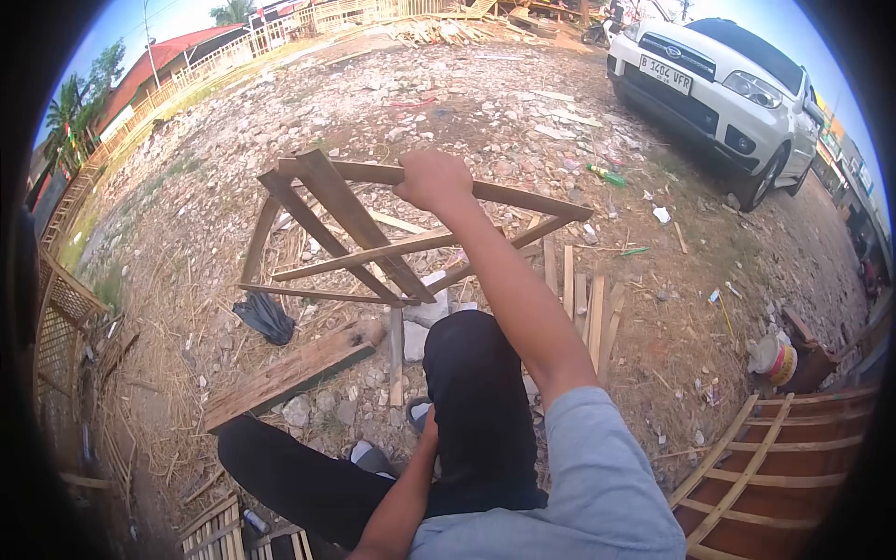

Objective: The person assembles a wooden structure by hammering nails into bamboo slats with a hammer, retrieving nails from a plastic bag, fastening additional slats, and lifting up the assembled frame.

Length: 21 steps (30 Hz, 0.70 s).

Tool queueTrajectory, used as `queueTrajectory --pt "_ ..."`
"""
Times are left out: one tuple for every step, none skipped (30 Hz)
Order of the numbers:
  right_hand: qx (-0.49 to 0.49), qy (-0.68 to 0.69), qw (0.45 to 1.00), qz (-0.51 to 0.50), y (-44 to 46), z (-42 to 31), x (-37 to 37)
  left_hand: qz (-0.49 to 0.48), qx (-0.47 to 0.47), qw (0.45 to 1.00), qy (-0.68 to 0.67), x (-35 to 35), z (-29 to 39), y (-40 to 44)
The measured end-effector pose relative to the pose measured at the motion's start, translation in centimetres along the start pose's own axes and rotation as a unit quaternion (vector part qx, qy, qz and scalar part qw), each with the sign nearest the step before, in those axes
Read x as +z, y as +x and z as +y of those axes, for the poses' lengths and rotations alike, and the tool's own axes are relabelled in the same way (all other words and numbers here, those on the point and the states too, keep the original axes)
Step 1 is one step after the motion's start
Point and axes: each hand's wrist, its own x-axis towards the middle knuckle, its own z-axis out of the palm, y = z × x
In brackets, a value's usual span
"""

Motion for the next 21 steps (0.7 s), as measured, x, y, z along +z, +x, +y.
queueTrajectory --pt "0.020 0.007 0.999 -0.025 0.0 -0.4 -0.4 0.012 -0.029 0.999 0.024 0.4 1.0 -0.8" --pt "0.022 0.001 1.000 -0.019 -0.1 -0.7 -0.5 0.019 -0.026 0.999 0.032 0.4 0.6 -0.6" --pt "0.025 0.005 0.999 -0.023 0.3 -0.7 -0.2 0.026 -0.024 0.999 0.040 0.4 0.3 -0.3" --pt "0.021 -0.001 0.999 -0.025 0.4 -0.8 -0.3 0.024 0.004 0.999 0.036 -0.1 -3.9 1.4" --pt "0.029 -0.008 0.999 -0.019 0.6 -0.8 0.0 0.018 0.033 0.999 0.036 -0.8 -6.0 2.5" --pt "0.038 -0.003 0.999 -0.022 0.6 -0.9 -0.1 0.015 0.052 0.996 0.072 -0.3 -1.8 0.3" --pt "0.049 -0.001 0.999 -0.024 0.6 -0.9 -0.2 0.017 0.054 0.997 0.059 -0.1 -0.3 -0.6" --pt "0.045 -0.004 0.999 -0.017 0.6 -0.7 -0.2 0.018 0.057 0.997 0.047 0.1 0.7 -1.2" --pt "0.041 -0.007 0.999 -0.008 0.6 -0.6 -0.2 0.017 0.079 0.996 0.031 0.1 0.7 -1.1" --pt "0.039 -0.010 0.999 0.000 0.5 -0.5 -0.1 0.014 0.102 0.995 0.015 0.0 0.7 -1.0" --pt "0.040 -0.010 0.999 -0.002 0.5 -0.4 0.0 0.008 0.142 0.990 -0.006 -0.1 -0.4 -0.6" --pt "0.042 -0.010 0.999 -0.003 0.4 -0.3 0.0 0.003 0.154 0.988 -0.028 -0.3 -1.5 -0.2" --pt "0.045 -0.012 0.999 -0.004 0.4 -0.1 -0.1 -0.003 0.166 0.985 -0.050 -0.4 -2.6 0.2" --pt "0.046 -0.009 0.999 -0.007 0.3 0.0 -0.2 -0.008 0.148 0.986 -0.073 -0.5 -3.6 0.7" --pt "0.047 -0.007 0.999 -0.009 0.1 0.1 -0.3 -0.004 0.129 0.990 -0.059 -0.5 -4.2 1.0" --pt "0.048 -0.005 0.999 -0.011 -0.1 0.2 -0.4 -0.002 0.110 0.993 -0.045 -0.5 -4.8 1.2" --pt "0.049 -0.009 0.999 -0.005 -0.3 0.2 -0.6 0.010 0.088 0.996 0.005 -0.3 -5.1 1.5" --pt "0.048 -0.014 0.999 -0.001 -0.7 0.3 -0.7 0.009 0.097 0.995 0.028 0.0 -5.5 2.1" --pt "0.044 -0.021 0.999 0.002 -0.9 0.3 -0.8 0.007 0.106 0.993 0.050 0.2 -5.9 2.7" --pt "0.063 -0.016 0.998 -0.008 -1.0 0.6 -0.5 -0.005 0.145 0.988 0.045 0.3 -6.4 3.5" --pt "0.052 -0.012 0.999 0.003 -1.1 1.0 -0.3 -0.012 0.178 0.983 0.037 0.5 -7.3 3.6"
